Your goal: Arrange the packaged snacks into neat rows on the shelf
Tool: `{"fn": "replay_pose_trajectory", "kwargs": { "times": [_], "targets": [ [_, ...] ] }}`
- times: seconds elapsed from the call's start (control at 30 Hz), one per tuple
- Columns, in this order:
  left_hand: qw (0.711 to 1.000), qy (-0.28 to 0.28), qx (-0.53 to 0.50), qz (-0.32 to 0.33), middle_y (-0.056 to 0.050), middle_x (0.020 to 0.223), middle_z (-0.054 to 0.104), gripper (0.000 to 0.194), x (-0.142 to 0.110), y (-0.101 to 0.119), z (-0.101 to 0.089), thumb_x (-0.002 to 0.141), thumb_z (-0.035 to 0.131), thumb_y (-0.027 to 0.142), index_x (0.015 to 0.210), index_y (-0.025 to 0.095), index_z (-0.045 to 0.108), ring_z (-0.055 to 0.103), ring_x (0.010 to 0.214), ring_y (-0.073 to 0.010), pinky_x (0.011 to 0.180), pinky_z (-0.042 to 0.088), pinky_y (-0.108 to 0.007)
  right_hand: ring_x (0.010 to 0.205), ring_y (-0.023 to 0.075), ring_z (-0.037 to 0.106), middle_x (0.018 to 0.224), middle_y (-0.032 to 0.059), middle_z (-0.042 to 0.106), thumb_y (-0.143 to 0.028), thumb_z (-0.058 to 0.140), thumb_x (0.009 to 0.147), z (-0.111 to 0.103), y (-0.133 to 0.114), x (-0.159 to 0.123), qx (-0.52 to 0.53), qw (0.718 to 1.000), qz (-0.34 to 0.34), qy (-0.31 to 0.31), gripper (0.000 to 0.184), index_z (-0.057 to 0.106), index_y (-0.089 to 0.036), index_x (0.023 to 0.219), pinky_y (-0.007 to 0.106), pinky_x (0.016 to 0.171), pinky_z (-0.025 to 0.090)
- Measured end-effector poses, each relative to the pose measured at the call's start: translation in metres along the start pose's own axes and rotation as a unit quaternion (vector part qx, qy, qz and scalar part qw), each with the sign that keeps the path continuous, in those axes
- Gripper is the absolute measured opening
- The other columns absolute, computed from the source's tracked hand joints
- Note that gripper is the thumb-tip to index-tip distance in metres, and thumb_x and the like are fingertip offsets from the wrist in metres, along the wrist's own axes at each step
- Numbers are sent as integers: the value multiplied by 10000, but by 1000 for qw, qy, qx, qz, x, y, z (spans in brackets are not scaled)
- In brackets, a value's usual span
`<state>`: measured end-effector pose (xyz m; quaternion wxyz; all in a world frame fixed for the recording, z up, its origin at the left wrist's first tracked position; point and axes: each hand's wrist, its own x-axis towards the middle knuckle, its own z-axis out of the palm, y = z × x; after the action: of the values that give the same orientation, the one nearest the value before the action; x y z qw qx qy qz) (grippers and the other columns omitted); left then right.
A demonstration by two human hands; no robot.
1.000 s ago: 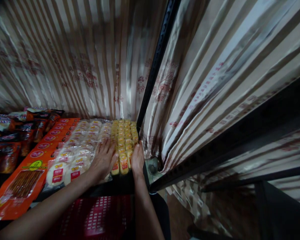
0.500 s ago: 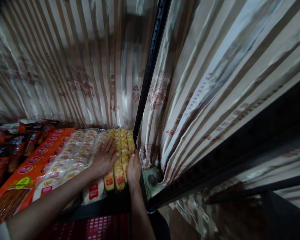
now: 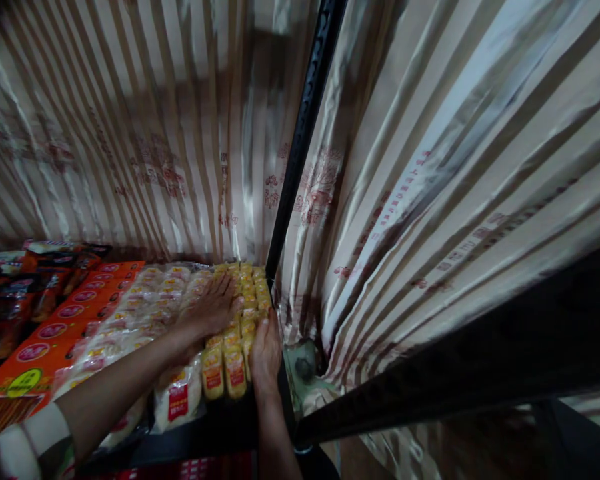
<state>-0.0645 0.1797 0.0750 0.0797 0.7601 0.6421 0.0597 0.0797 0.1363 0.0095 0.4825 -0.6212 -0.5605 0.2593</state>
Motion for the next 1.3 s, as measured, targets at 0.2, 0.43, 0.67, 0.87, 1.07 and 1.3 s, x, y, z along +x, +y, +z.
{"fn": "replay_pose_trajectory", "kwargs": {
  "times": [0.2, 0.43, 0.67, 0.87, 1.07, 1.3],
  "targets": [
    [1000, 4, -7, 20, -123, 1542, 93, 675, 25, -5, 7, 945, 89, 499, 1459, 71, 177, 13, 1423, -232, 1155, 55, -449, 1344, 225, 324, 1414, 154, 420, -567, 152, 904, 1, -2, 0, -10, 1000, 10, -1, 736, 397, -62, 1380, 388, 1132, 191],
    [999, -2, -4, 35, -109, 1546, 77, 659, 30, -7, 13, 944, 115, 498, 1458, 94, 198, -1, 1423, -233, 1155, 58, -450, 1341, 252, 326, 1397, 188, 429, -576, 154, 894, 1, 0, 0, -5, 1000, 8, -4, 770, 421, -16, 1350, 425, 1129, 192],
    [1000, 5, -25, -9, -129, 1544, 82, 662, 32, -17, 11, 939, 104, 506, 1463, 109, 180, 1, 1420, -260, 1142, 83, -481, 1348, 229, 321, 1412, 174, 416, -567, 145, 897, 0, -1, 0, -2, 1000, 9, -10, 760, 401, -29, 1369, 398, 1133, 190],
    [1000, -1, -25, -3, -129, 1544, 93, 654, 33, -18, 10, 938, 119, 506, 1453, 119, 230, 10, 1419, -273, 1139, 65, -493, 1343, 239, 328, 1400, 192, 426, -573, 144, 893, 1, -1, 1, -10, 1000, 14, -4, 780, 417, -5, 1353, 398, 1135, 183],
    [999, 0, -22, 31, -87, 1551, 94, 614, 27, -9, -2, 947, 113, 507, 1466, 190, 198, 11, 1423, -248, 1142, 75, -488, 1330, 240, 349, 1395, 168, 442, -554, 163, 906, -2, 0, -1, -10, 1000, -4, 14, 725, 428, -51, 1356, 414, 1127, 207],
    [998, -29, -21, 45, -88, 1540, 154, 593, 26, -3, 3, 951, 143, 488, 1445, 186, 270, 60, 1423, -245, 1138, 103, -487, 1321, 238, 364, 1380, 163, 463, -543, 165, 912, -4, -7, -2, -15, 1000, -16, 11, 704, 449, -63, 1343, 416, 1122, 220]
  ]
}}
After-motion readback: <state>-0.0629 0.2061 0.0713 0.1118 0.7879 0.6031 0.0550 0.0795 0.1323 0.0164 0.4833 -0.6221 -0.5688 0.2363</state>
